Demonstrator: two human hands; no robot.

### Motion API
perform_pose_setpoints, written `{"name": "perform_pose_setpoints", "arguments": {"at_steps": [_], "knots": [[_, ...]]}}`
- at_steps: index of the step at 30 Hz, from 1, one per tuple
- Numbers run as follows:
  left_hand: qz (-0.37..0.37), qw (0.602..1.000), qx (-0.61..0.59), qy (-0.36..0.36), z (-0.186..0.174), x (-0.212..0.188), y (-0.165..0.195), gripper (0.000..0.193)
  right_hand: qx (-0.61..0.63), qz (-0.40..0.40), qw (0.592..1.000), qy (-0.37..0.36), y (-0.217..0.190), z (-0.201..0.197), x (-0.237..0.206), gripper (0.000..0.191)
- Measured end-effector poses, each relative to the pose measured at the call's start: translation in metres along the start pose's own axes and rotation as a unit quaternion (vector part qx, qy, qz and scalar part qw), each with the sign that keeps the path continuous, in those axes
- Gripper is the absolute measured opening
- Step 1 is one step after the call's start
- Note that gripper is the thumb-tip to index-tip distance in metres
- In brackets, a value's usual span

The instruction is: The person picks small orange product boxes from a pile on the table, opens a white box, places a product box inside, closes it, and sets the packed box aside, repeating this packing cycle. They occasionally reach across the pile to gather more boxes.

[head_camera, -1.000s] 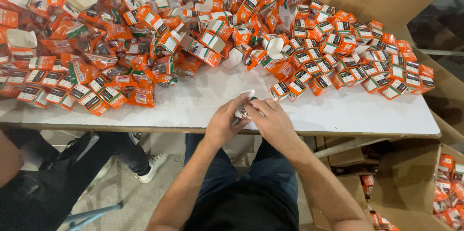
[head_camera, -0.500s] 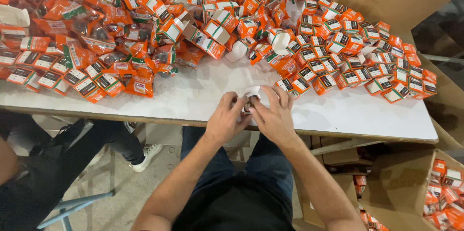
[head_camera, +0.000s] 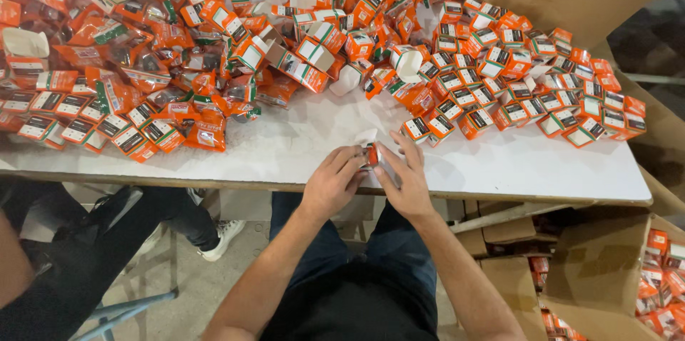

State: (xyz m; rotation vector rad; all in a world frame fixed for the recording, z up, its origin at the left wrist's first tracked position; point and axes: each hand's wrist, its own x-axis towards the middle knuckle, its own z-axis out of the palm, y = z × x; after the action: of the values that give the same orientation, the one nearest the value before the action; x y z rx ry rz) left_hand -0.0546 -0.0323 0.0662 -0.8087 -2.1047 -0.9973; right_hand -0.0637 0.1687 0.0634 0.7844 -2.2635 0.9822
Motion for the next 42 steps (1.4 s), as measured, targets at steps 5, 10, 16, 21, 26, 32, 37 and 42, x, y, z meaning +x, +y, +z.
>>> {"name": "perform_pose_setpoints", "arguments": {"at_steps": [5,10,16,21,26,32,37,42], "knots": [[-0.083,0.994,-0.074,0.021,0.012,-0.008,-0.004,0.041,-0.006,-0.002,0.999,-0.048,0.01,0.005,-0.001,0.035],[-0.097,0.993,-0.053,-0.04,0.008,-0.007,-0.012,0.041,0.115,0.127,0.985,-0.024,0.012,0.02,0.003,0.026],[-0.164,0.977,-0.109,-0.078,0.007,-0.011,-0.011,0.053,0.131,0.122,0.981,-0.078,0.005,0.004,0.002,0.034],[-0.178,0.973,-0.125,-0.072,0.007,-0.008,-0.011,0.063,0.073,-0.04,0.995,-0.062,0.001,-0.003,0.01,0.04],[-0.138,0.98,-0.129,-0.067,0.002,-0.005,-0.008,0.058,0.109,0.033,0.993,-0.041,-0.001,0.001,0.007,0.028],[-0.117,0.984,-0.115,-0.074,-0.003,0.0,-0.003,0.047,0.108,0.022,0.994,-0.026,0.001,0.008,0.003,0.021],[-0.01,0.999,-0.006,-0.043,-0.004,0.0,0.001,0.032,0.035,-0.059,0.997,-0.046,0.002,0.003,0.006,0.027],[-0.057,0.995,-0.044,-0.065,-0.004,-0.005,0.0,0.035,0.011,-0.093,0.993,-0.07,0.0,-0.003,0.005,0.037]]}}
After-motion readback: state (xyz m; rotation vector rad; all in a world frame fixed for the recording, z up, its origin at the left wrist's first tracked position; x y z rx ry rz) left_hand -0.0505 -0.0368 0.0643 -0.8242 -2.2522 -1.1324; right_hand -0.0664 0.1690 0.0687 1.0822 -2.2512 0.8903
